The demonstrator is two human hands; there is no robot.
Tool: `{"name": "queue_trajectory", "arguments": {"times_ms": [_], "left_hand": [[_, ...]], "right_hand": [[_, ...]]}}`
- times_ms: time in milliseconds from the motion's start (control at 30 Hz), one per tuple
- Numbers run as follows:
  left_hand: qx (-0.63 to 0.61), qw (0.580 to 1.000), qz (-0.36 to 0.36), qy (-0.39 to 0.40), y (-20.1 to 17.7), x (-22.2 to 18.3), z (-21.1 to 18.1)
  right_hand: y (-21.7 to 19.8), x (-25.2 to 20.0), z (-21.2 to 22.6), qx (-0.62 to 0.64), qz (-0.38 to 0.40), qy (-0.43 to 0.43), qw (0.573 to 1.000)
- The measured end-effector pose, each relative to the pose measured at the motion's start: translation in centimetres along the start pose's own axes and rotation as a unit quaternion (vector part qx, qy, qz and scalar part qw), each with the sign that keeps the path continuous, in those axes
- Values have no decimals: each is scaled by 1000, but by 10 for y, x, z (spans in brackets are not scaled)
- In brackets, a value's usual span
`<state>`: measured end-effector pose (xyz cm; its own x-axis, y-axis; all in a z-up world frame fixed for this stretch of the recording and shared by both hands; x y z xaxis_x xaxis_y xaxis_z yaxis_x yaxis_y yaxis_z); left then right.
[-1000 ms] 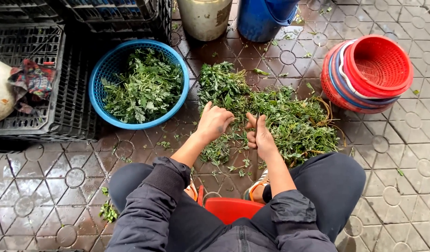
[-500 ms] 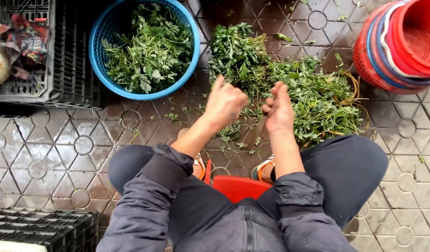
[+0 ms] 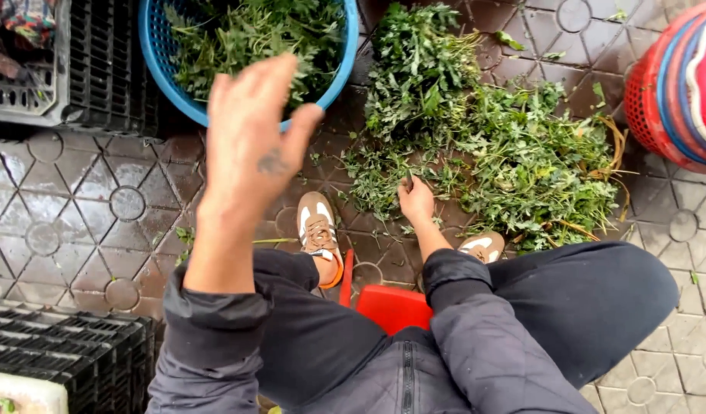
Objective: Sorting and cleaning leafy greens by hand and placing them into a basket
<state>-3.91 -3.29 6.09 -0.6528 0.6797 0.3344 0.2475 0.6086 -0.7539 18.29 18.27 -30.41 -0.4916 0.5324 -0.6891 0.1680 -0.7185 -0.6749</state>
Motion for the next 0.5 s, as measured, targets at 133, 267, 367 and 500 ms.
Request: {"name": "queue_trajectory", "arguments": {"times_ms": [133,267,367,500], "left_hand": [[-45,994,89,-33,12,0,-12],[-30,995,91,-4,22,9,-12],[-37,996,77,34,39,15,-14],[-39,993,50,99,93,21,-30]], "right_hand": [[7,17,11,-92,31,6,995],[-63,-31,41,99,136,26,985],[-95,-47,24,243,175,22,954],[-116,-71,3,259,124,19,958]]}}
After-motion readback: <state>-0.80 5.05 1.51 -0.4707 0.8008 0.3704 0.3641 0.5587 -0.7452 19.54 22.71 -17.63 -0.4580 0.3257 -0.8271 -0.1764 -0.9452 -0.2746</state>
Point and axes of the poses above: each hand's wrist, its own x-axis towards the middle knuckle, its own y-axis out of the palm, z = x × y, the point moved 1 cm from there along x, towards the middle knuckle, and after that the axes turned 14 degrees about -x, right-handed, at the moved point
